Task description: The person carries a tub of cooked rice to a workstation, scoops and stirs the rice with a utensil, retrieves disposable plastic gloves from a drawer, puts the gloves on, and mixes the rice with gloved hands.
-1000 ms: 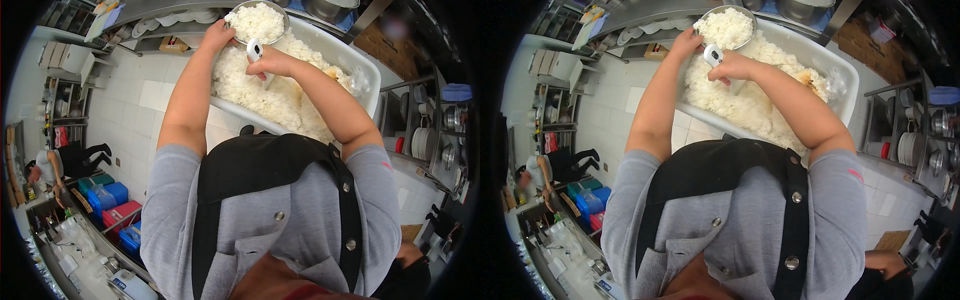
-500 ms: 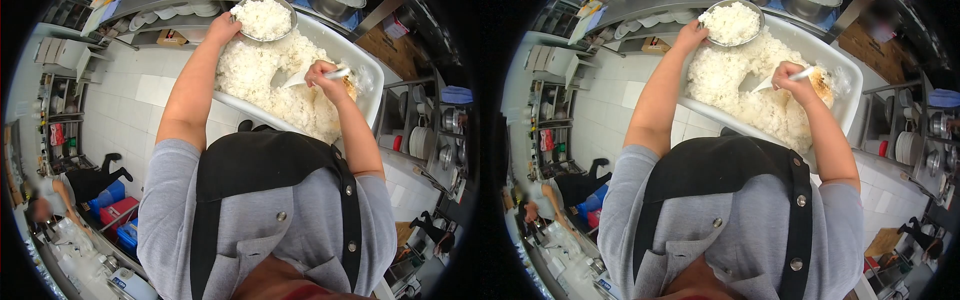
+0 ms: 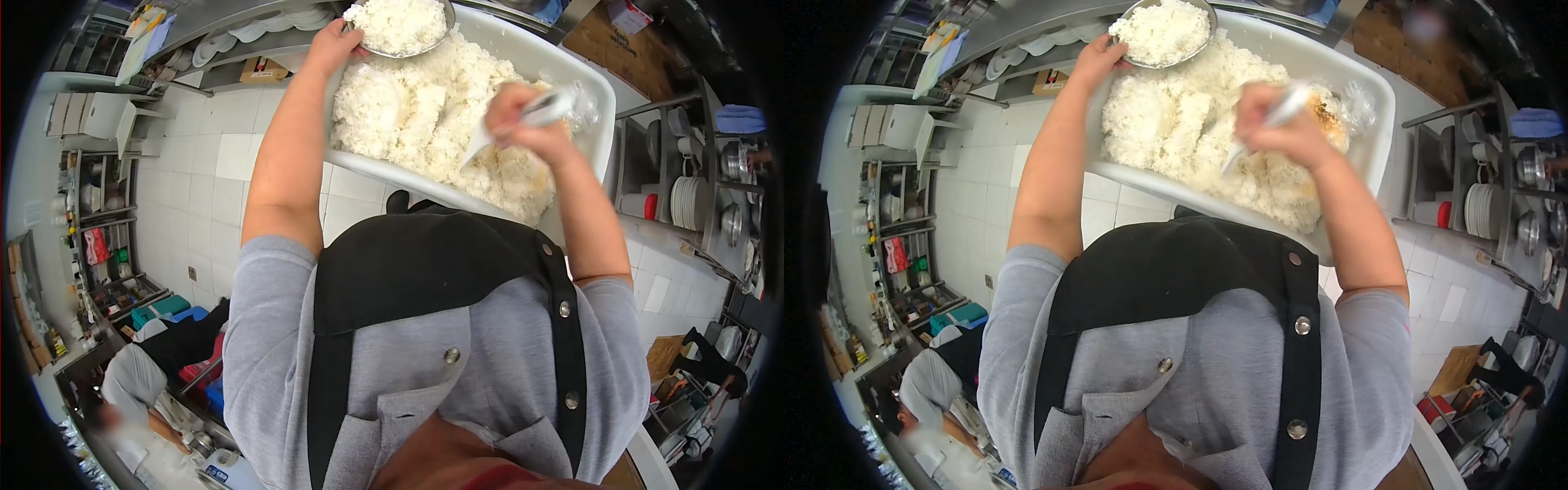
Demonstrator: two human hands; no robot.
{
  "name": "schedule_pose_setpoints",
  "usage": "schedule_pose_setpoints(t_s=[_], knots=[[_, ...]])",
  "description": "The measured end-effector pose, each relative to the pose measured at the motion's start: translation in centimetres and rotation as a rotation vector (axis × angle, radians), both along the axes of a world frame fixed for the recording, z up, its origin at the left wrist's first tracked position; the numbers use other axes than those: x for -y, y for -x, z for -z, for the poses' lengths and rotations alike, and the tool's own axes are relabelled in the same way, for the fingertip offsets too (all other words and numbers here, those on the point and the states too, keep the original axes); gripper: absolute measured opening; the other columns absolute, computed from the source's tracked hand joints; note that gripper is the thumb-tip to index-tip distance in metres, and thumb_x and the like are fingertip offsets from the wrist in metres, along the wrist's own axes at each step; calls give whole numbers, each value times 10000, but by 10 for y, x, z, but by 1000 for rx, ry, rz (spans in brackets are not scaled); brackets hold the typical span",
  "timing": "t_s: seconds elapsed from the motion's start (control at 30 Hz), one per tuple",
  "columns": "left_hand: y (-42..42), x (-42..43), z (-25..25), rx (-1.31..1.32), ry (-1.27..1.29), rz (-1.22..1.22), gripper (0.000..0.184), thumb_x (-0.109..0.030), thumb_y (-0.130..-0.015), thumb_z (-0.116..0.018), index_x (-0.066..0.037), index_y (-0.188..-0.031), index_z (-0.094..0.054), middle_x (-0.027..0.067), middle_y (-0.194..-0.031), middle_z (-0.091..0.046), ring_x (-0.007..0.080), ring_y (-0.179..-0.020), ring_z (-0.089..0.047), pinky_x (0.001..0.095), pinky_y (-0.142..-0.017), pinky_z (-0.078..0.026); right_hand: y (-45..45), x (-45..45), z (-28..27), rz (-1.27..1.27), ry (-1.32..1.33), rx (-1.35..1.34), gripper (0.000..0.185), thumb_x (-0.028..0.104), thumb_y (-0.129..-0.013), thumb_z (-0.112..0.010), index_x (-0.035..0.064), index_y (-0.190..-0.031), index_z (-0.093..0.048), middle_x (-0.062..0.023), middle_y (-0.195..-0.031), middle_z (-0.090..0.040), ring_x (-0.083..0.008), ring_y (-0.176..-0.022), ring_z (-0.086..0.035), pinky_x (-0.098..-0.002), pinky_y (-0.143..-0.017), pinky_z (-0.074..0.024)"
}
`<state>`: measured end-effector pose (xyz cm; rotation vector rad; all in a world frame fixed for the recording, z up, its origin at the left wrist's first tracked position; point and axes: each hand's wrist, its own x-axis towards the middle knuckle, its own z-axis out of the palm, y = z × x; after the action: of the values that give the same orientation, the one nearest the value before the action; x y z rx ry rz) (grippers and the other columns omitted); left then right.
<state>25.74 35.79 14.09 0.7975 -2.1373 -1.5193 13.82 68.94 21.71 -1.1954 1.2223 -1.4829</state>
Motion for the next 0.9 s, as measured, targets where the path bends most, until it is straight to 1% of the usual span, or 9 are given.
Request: schedule_pose_setpoints(t_s=[0.1, 0.3, 0.43, 0.5, 0.57, 0.7, 0.77, 0.83, 0.9], knots=[[1, -1, -5, 2, -36, 11, 332, -162, -825, -587, 37, -1086, -533, 108, -850, -659, 147, -675, -642, 260, -662, -527, -40, 20, 32, 73, 14, -156, 302, 23, -681, -641, 113, -603, -363, -5, -592, -463, -94, -516, -458, -256, -516, -396], [1, -8, -13, 100, -45, 29, 396, -208, -864, -580, 28, -1173, -511, 100, -942, -649, 155, -769, -641, 265, -732, -504, -47, 81, 29, 376, -51, 166, 252, 42, -735, -615, 85, -625, -392, -36, -527, -474, -103, -457, -440, -271, -481, -399], [0, -6, -12, 96, -55, 28, 388, -209, -860, -583, 25, -1163, -519, 94, -945, -646, 151, -773, -640, 261, -736, -504, -36, 101, 31, 354, 95, 164, 196, 32, -747, -580, 81, -656, -414, -50, -514, -475, -111, -401, -403, -279, -465, -402], [1, 0, -5, 89, -60, 41, 386, -209, -858, -586, 25, -1159, -521, 91, -945, -645, 148, -770, -639, 257, -735, -503, -24, 106, 30, 315, 230, 250, 189, 77, -725, -629, 40, -579, -516, -50, -508, -524, -102, -401, -460, -275, -423, -410], [1, 9, 2, 99, -3, 65, 374, -214, -856, -590, 20, -1141, -527, 81, -934, -645, 136, -759, -634, 249, -734, -498, -18, 103, 26, 335, 251, 181, 204, 64, -731, -624, 63, -595, -471, -47, -497, -502, -100, -391, -429, -274, -425, -390], [2, 9, 1, 72, -31, 17, 362, -217, -854, -594, 18, -1123, -531, 74, -921, -645, 127, -750, -629, 247, -734, -492, -3, 58, 8, 21, 231, 482, 291, 34, -730, -606, 113, -617, -349, -22, -498, -452, -88, -386, -388, -246, -404, -313], [0, 12, 5, 83, -13, 49, 385, -222, -853, -596, 21, -1142, -519, 75, -930, -645, 128, -749, -630, 248, -736, -491, -2, 21, 6, -94, 96, 431, 289, 36, -725, -606, 117, -616, -352, -18, -513, -462, -80, -392, -395, -235, -396, -305], [0, 14, 4, 99, 1, 58, 392, -224, -853, -597, 22, -1148, -515, 76, -925, -646, 128, -746, -631, 244, -733, -490, -10, -6, 19, -22, -101, 151, 295, 59, -734, -614, 120, -618, -350, -9, -510, -458, -64, -403, -407, -219, -394, -305], [0, 9, -1, 119, 13, 76, 400, -226, -853, -599, 22, -1154, -511, 77, -920, -648, 129, -742, -632, 241, -731, -490, -19, -4, 35, 3, -151, 88, 264, 83, -738, -633, 101, -626, -394, -12, -523, -484, -60, -404, -418, -217, -402, -330]])
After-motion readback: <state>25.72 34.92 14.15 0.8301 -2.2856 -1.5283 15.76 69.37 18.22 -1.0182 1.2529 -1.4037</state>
